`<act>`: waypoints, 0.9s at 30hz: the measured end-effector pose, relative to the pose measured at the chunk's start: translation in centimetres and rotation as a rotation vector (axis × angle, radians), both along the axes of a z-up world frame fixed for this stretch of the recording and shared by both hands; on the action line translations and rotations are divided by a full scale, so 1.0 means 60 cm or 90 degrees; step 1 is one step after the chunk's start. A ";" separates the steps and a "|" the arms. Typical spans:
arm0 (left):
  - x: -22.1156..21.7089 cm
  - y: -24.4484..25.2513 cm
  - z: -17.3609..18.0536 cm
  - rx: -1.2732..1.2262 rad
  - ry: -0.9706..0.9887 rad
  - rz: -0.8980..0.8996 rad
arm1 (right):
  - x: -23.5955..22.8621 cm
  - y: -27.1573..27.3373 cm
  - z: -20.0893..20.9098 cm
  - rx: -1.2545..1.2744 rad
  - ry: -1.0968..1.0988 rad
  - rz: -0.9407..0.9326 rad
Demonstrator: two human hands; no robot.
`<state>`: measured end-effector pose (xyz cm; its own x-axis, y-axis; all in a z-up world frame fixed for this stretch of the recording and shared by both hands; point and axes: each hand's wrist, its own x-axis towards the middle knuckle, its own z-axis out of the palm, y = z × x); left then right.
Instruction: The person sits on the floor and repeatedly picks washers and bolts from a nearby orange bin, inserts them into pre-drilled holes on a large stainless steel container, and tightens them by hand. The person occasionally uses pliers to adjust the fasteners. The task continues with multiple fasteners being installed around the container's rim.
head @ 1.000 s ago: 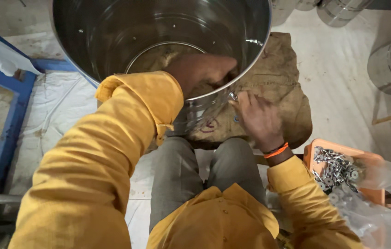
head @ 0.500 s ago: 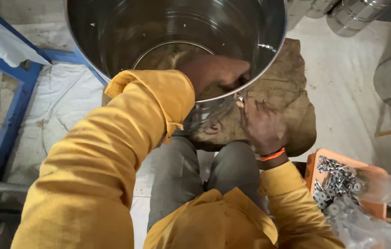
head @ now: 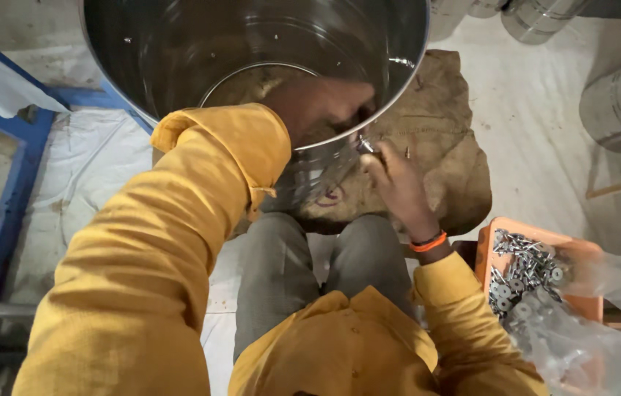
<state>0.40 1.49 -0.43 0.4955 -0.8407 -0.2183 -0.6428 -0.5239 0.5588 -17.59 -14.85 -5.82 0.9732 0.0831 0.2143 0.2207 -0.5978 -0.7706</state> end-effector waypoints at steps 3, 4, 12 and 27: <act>0.004 0.001 -0.005 0.000 -0.001 0.005 | 0.006 -0.025 -0.022 0.438 0.139 0.076; 0.007 -0.001 -0.006 0.001 -0.005 0.005 | 0.008 -0.034 -0.028 0.476 0.168 0.090; 0.004 0.009 0.000 0.010 0.001 0.003 | 0.033 -0.014 -0.070 0.514 0.265 0.074; -0.188 0.232 0.236 0.042 -0.288 0.122 | -0.187 -0.153 -0.216 0.413 0.330 0.002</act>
